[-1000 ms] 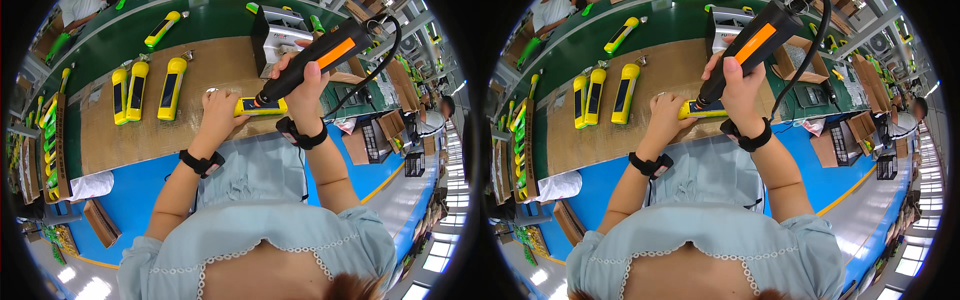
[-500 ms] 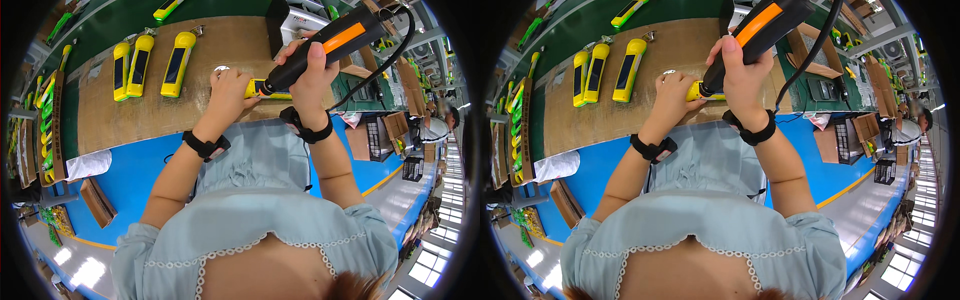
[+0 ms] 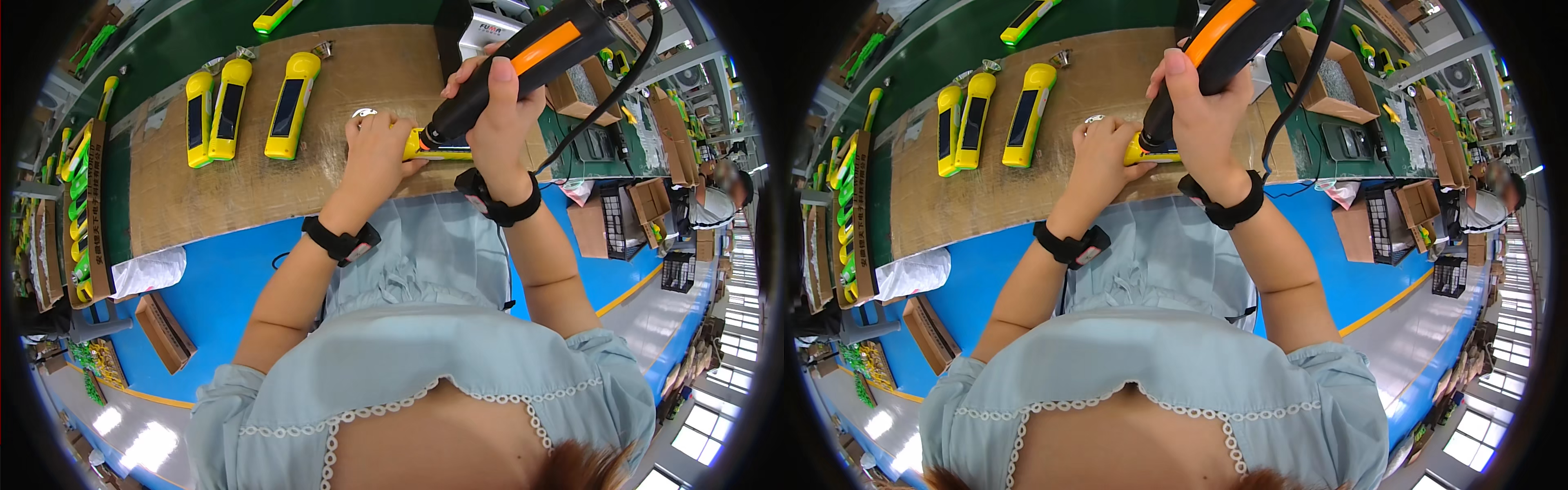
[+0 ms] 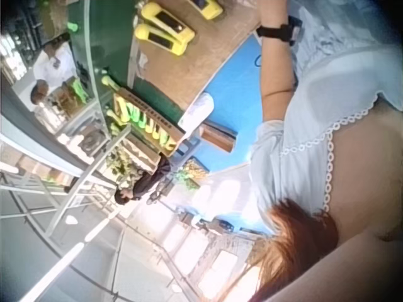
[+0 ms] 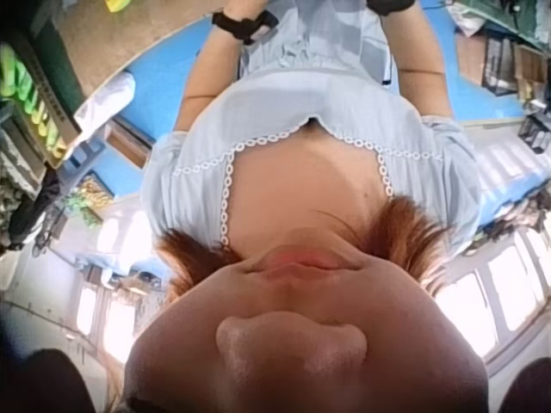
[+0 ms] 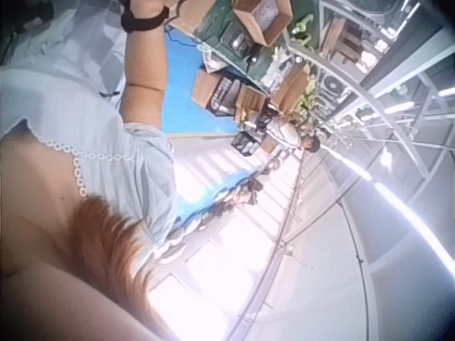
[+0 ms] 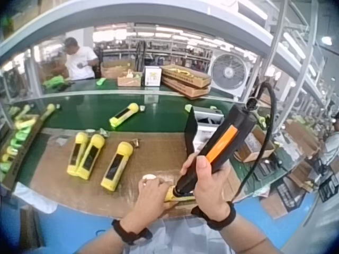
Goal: Using an electric screwdriver and a screw feeder to assemble solar-powered flashlights on an assembly line.
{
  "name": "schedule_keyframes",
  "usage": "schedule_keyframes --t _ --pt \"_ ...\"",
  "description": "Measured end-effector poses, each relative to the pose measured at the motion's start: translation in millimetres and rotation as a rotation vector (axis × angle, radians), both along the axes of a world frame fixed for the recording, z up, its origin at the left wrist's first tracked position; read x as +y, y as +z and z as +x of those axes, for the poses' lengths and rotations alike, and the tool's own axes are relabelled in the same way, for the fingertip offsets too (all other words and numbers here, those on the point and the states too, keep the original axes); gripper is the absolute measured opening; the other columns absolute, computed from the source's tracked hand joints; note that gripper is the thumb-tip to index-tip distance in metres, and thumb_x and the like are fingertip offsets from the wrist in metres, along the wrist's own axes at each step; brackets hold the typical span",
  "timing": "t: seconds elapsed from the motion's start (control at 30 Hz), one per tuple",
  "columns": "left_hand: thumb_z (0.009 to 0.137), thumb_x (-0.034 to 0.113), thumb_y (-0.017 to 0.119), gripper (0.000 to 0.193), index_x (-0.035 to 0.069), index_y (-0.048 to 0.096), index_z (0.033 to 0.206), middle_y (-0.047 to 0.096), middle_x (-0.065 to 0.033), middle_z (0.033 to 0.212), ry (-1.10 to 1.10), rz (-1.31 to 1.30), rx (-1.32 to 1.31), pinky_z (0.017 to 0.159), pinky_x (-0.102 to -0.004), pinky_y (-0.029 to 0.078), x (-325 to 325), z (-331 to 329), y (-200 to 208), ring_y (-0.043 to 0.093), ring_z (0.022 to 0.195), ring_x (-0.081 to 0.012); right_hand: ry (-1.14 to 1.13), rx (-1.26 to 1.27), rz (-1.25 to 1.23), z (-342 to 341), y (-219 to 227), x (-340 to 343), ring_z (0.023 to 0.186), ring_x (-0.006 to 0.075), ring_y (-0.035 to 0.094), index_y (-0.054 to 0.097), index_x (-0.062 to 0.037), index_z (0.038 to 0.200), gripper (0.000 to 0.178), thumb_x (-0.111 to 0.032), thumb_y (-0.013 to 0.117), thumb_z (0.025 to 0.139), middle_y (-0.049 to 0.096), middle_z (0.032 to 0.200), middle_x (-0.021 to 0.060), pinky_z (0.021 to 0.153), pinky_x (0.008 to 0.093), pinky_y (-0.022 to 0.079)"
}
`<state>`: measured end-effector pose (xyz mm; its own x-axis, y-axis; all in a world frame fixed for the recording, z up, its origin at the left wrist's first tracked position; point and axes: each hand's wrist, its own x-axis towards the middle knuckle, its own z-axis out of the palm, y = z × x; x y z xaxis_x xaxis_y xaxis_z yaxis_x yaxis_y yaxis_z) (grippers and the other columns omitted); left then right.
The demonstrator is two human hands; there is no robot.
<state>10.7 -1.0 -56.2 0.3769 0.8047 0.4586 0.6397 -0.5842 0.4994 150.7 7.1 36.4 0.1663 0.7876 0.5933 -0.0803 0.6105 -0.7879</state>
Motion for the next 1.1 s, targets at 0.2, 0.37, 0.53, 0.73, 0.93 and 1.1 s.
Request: schedule_keyframes --t 0.2,0.37,0.53,0.73,0.93,1.1 --pt "0.061 0.026 0.079 0.049 0.010 0.061 0.104 0.054 -0.0072 0.096 0.009 0.000 -0.002 0.092 -0.0429 0.029 1 1 -1 0.050 0.097 -0.0263 -0.014 -0.036 0.004 -4 -8 -2 0.061 0.0192 0.057 0.045 0.0000 0.103 0.032 -0.027 0.057 0.089 0.056 0.072 0.0123 0.057 0.0303 0.049" --pt "0.061 0.027 0.079 0.045 0.009 0.061 0.098 0.054 -0.0068 0.095 -0.001 0.005 0.001 0.089 -0.0421 0.030 2 1 -3 0.050 0.095 -0.0261 0.039 0.075 0.028 -13 -11 -3 0.057 0.0119 0.057 0.047 -0.0006 0.090 0.020 -0.006 0.064 0.080 0.059 0.069 0.0069 0.054 0.0248 0.047" --pt "0.059 0.027 0.079 0.044 0.009 0.060 0.095 0.053 -0.0063 0.093 -0.003 0.014 -0.018 0.087 -0.0413 0.030 5 1 -3 0.050 0.094 -0.0260 0.065 0.097 0.011 -13 -13 0 0.058 0.0123 0.058 0.047 -0.0012 0.089 0.022 -0.005 0.065 0.078 0.059 0.070 0.0069 0.054 0.0253 0.048" --pt "0.060 0.026 0.079 0.043 0.009 0.060 0.094 0.056 -0.0060 0.096 -0.027 0.024 -0.029 0.087 -0.0409 0.030 9 -1 -1 0.051 0.095 -0.0262 0.092 0.098 -0.051 -13 -11 3 0.059 0.0122 0.058 0.047 -0.0021 0.089 0.022 -0.005 0.066 0.079 0.059 0.070 0.0066 0.054 0.0250 0.048" --pt "0.062 0.029 0.078 0.046 0.008 0.060 0.099 0.055 -0.0069 0.098 -0.019 -0.006 0.032 0.087 -0.0414 0.030 4 0 1 0.051 0.098 -0.0248 0.165 0.193 0.053 -1 -2 -2 0.060 0.0154 0.058 0.048 0.0000 0.095 0.023 -0.013 0.063 0.083 0.059 0.072 0.0101 0.055 0.0261 0.048" --pt "0.063 0.027 0.078 0.049 0.008 0.059 0.105 0.053 -0.0089 0.099 -0.018 -0.014 0.043 0.090 -0.0424 0.030 -7 0 2 0.051 0.099 -0.0264 0.128 0.280 0.207 39 37 -1 0.057 0.0192 0.058 0.047 0.0004 0.099 0.035 -0.031 0.058 0.088 0.059 0.072 0.0133 0.052 0.0283 0.049"
